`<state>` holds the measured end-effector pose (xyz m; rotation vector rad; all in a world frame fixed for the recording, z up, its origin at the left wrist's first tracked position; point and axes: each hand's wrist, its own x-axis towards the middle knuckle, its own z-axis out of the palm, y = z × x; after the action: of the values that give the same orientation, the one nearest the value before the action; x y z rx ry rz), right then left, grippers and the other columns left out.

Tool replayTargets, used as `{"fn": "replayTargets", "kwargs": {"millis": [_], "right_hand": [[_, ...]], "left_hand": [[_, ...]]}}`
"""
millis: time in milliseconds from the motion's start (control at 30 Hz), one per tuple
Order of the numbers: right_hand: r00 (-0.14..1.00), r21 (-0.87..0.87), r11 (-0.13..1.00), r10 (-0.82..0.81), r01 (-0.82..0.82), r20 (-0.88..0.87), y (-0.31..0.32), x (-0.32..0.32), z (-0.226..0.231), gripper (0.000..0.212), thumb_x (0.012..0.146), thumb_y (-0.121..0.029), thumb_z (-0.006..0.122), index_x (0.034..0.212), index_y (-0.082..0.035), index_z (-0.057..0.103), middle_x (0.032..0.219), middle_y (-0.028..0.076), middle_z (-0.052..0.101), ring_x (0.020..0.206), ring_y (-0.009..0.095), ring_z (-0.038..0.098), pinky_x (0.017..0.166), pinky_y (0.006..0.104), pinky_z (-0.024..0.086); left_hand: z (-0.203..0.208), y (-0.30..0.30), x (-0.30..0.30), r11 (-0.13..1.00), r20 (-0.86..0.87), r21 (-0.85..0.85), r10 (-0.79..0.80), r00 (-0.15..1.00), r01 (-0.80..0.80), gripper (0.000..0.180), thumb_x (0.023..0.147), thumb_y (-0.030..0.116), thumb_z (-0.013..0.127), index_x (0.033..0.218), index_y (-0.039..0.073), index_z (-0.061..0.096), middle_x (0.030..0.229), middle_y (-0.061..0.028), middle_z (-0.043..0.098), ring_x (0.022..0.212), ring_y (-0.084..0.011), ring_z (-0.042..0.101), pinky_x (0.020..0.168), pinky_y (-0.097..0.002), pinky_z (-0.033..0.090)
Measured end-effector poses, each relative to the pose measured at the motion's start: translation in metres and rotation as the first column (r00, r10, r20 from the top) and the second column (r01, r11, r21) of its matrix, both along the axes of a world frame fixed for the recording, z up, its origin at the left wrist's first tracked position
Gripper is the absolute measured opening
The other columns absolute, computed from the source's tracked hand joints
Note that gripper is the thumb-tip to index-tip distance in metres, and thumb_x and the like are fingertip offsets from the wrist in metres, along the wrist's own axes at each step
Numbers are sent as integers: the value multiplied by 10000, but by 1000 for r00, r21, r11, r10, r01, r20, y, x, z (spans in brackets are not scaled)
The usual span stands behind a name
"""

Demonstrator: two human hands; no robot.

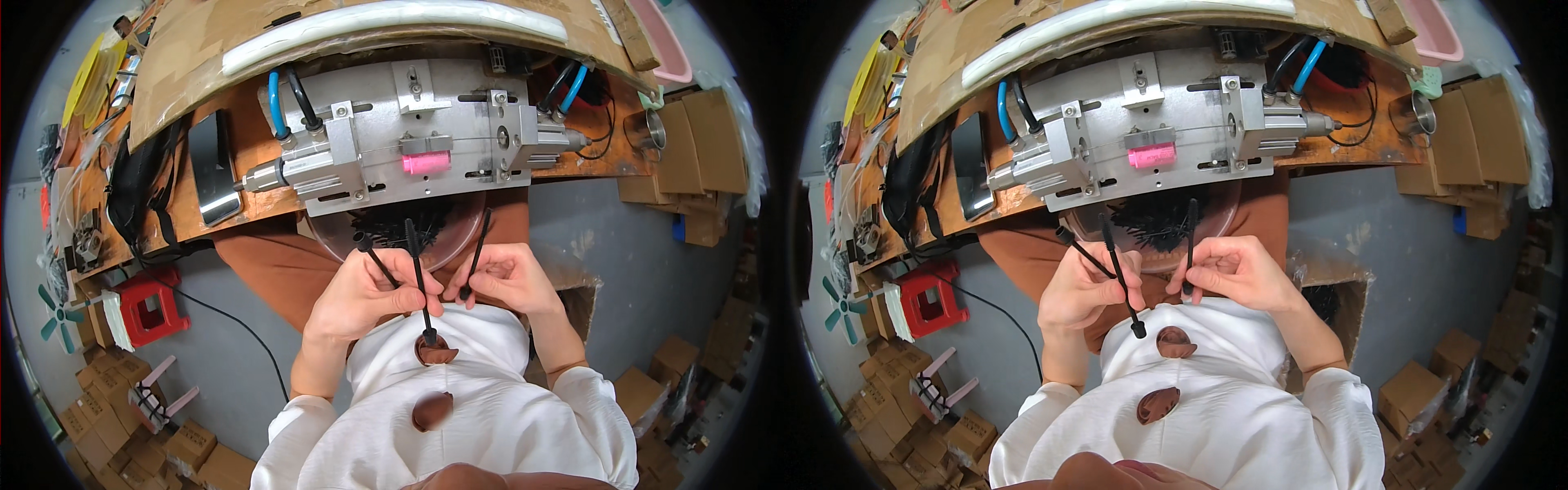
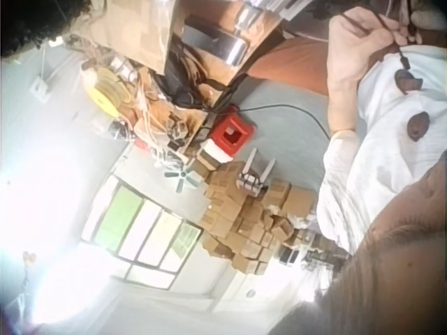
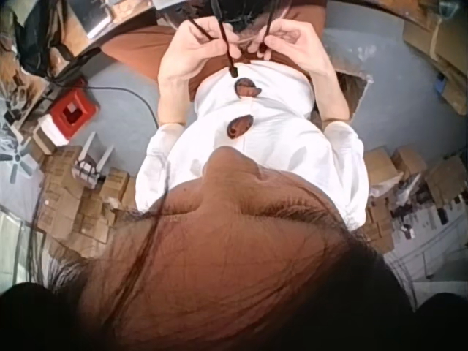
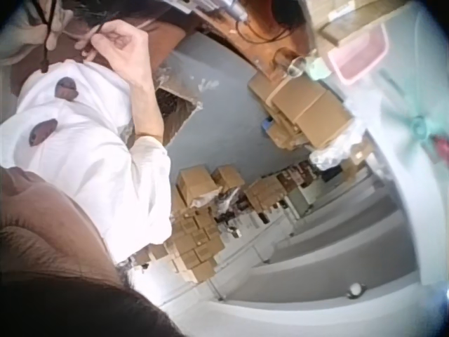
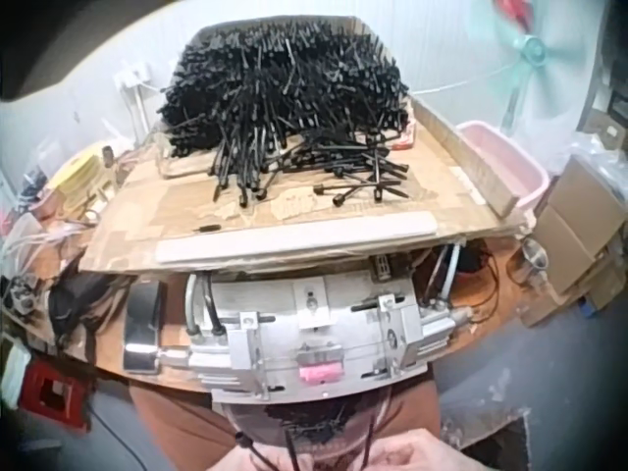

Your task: The person picks up mascara brushes one at a time from a pile and inserts them into a pneumatic machine for processing. After each cycle, the person removes the brush and drops it into a bowl below the workspace.

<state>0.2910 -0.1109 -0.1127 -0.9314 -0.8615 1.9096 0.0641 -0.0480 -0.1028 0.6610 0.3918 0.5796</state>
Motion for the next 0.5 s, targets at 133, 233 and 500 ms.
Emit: {"fn": "replayTargets", "kwargs": {"millis": [133,233,500], "right_hand": [[1000,71,997,28,-27,-12,-10,-9,24,158,932,-47,558,981,95,608,932,186,675,872,216,666,691,299,554],[999,102,994,42,-39,-34,-17,-17,40,158,931,-42,555,971,100,611,944,202,674,873,221,669,686,300,559],[994,123,992,39,-27,-100,-41,-32,61,100,907,20,556,939,102,602,950,214,674,795,223,684,666,293,574]], "left_hand": [[21,-9,-1,1000,-60,-9,10,998,-11,152,776,105,762,835,5,665,720,-114,667,709,-159,550,596,-264,411],[19,-17,-10,998,30,56,0,1000,-2,143,804,27,721,887,-37,623,868,-141,684,813,-191,678,762,-306,538],[25,-32,-18,998,68,62,27,997,-31,170,747,-45,744,803,-12,588,858,-118,671,774,-182,681,721,-298,548]]}}
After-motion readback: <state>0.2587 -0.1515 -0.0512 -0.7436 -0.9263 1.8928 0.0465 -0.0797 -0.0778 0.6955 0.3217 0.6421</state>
